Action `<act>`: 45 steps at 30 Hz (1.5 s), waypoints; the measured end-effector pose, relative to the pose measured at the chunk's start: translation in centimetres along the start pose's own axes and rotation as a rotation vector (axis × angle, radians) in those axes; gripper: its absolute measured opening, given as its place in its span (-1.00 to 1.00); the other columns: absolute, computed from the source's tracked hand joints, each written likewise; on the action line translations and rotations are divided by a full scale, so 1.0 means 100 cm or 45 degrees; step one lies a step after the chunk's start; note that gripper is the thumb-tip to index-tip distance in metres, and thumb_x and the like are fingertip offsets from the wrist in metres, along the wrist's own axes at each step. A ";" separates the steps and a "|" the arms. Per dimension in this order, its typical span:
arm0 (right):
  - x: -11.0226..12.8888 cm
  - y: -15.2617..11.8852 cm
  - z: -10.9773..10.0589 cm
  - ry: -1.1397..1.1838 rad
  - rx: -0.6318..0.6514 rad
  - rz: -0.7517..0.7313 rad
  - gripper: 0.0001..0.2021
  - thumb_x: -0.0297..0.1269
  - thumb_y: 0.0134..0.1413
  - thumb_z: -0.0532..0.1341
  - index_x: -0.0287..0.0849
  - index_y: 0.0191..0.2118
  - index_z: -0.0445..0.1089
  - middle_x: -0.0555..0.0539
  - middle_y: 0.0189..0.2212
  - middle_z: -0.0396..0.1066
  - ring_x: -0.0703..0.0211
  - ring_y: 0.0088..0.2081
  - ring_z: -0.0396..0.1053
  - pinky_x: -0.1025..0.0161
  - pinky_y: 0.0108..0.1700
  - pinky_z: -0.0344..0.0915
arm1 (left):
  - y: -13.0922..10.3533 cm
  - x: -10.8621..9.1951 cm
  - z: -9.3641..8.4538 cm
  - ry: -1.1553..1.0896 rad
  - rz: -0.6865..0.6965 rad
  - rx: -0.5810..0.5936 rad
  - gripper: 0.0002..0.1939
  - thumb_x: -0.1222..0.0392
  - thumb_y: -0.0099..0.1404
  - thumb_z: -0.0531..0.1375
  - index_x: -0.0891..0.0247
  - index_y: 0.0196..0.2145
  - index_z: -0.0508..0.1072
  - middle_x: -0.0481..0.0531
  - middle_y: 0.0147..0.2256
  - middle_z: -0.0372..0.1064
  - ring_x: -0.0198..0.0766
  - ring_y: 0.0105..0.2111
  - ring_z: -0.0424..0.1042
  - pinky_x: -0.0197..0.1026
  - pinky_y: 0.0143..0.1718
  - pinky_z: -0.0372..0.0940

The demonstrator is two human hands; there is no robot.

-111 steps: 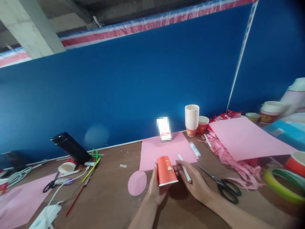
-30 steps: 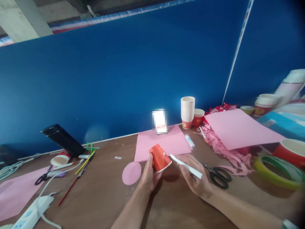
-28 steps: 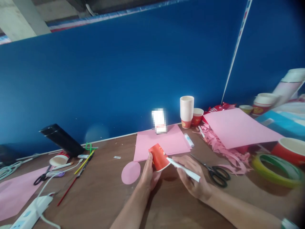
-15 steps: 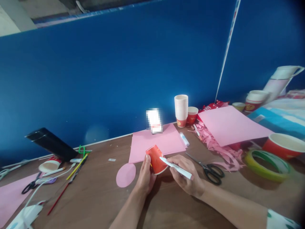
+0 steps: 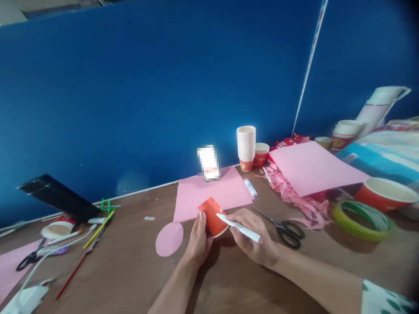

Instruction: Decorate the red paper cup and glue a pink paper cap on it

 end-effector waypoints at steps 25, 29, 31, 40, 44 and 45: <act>-0.003 0.000 -0.002 0.030 -0.022 -0.022 -0.79 -0.41 0.15 0.06 -0.11 -0.12 0.33 -0.09 -0.35 0.44 0.12 -0.32 0.40 0.18 -0.24 0.36 | -0.001 0.000 0.003 -0.028 -0.002 -0.045 -0.52 -0.10 0.19 0.17 0.35 -0.10 0.45 0.21 -0.04 0.42 -0.01 0.08 0.29 -0.02 0.14 0.11; -0.002 0.000 -0.001 0.062 -0.013 -0.008 -0.78 -0.43 0.16 0.03 -0.10 -0.12 0.32 -0.10 -0.34 0.43 0.10 -0.31 0.38 0.15 -0.23 0.34 | -0.001 0.001 0.004 -0.036 -0.060 -0.059 -0.57 -0.08 0.22 0.15 0.35 -0.17 0.48 0.18 -0.07 0.45 -0.01 0.06 0.31 -0.02 0.15 0.11; -0.002 -0.001 0.000 0.069 -0.011 -0.002 -0.78 -0.43 0.16 0.03 -0.11 -0.12 0.31 -0.10 -0.32 0.42 0.10 -0.30 0.38 0.14 -0.23 0.33 | -0.001 0.001 0.005 -0.042 -0.072 -0.030 -0.58 -0.07 0.23 0.14 0.36 -0.19 0.49 0.18 -0.09 0.46 0.00 0.05 0.33 -0.02 0.16 0.11; -0.003 -0.004 0.003 0.071 0.004 0.033 -0.82 -0.44 0.12 0.09 -0.13 -0.15 0.31 -0.09 -0.34 0.42 0.12 -0.31 0.39 0.17 -0.21 0.35 | -0.002 0.003 0.005 0.013 -0.043 0.058 -0.55 -0.11 0.22 0.12 0.35 -0.18 0.48 0.20 -0.12 0.47 0.06 0.03 0.33 0.04 0.12 0.12; -0.003 -0.004 0.003 0.076 0.006 0.029 -0.80 -0.43 0.13 0.09 -0.12 -0.12 0.31 -0.09 -0.34 0.42 0.12 -0.30 0.39 0.17 -0.21 0.35 | 0.000 0.004 -0.004 0.230 0.028 0.004 -0.56 -0.13 0.21 0.12 0.28 -0.16 0.48 0.16 -0.12 0.47 0.06 0.03 0.31 0.03 0.11 0.13; -0.003 -0.003 0.003 0.080 0.001 0.024 -0.80 -0.43 0.13 0.09 -0.12 -0.12 0.31 -0.09 -0.34 0.42 0.12 -0.30 0.39 0.18 -0.22 0.34 | 0.000 0.004 -0.006 0.290 0.048 -0.011 -0.54 -0.15 0.21 0.10 0.29 -0.16 0.48 0.17 -0.12 0.47 0.07 0.03 0.31 0.03 0.11 0.13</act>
Point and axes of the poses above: each hand's wrist, its own y-axis towards the middle knuckle, its own z-axis out of the palm, x = y × z, the point moved 5 cm from there along y, towards the middle knuckle
